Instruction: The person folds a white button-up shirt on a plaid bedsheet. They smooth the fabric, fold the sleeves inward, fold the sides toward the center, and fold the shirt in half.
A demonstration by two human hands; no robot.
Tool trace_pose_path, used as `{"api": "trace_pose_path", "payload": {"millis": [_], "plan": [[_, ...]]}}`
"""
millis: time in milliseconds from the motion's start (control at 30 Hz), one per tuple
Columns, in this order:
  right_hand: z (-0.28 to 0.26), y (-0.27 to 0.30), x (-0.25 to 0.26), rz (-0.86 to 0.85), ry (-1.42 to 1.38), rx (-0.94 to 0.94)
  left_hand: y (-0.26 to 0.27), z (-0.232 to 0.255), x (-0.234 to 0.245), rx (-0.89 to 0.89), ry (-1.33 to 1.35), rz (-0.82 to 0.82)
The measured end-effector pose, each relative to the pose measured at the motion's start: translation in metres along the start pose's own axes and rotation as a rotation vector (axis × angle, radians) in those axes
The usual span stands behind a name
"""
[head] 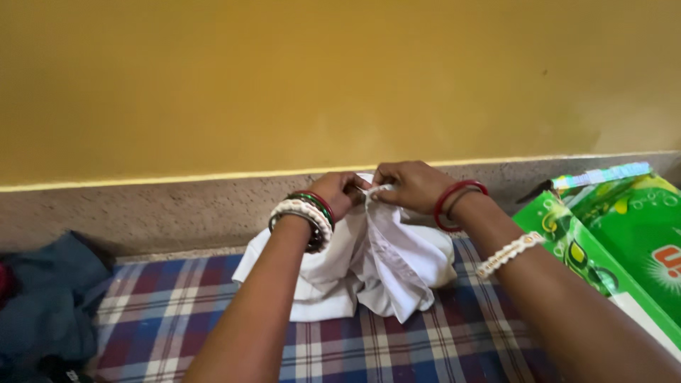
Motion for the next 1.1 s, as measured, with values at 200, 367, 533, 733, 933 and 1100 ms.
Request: {"api": "trace_pose_path", "payload": {"millis": [200,367,533,733,933,1100], "plan": [[-0.008,0.016,0.014,0.029,-0.057,0.038,0.008,0.017,0.008,-0.015,0.122,0.093],[-0.011,0.017,0.029,0.133,-0.087,0.064,-0.003,0.021,0.004,-0.071,0.174,0.147],[-0.007,0.017,0.035,0.207,-0.144,0.047,-0.017,0.022,-0.002,-0.157,0.333,0.252],[-0.008,0.022,0.038,0.241,-0.146,0.055,-0.021,0.006,-0.023,0.051,0.53,0.157],[-0.013,0.026,0.036,0.235,-0.119,0.0,-0.029,-0.006,-0.036,0.01,0.743,0.168],[-0.024,0.025,0.028,0.284,0.116,-0.052,-0.03,-0.021,-0.034,0.103,0.935,0.176]]}}
Point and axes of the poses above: each hand's wrist, its own y-axis away from the middle knuckle, its own x-axis out of the back of the hand, z = x × y, the point moved 4 cm from there along -y, towards the middle knuckle, and after that the axes turned 2 degrees about -x, right-handed, at the moved point
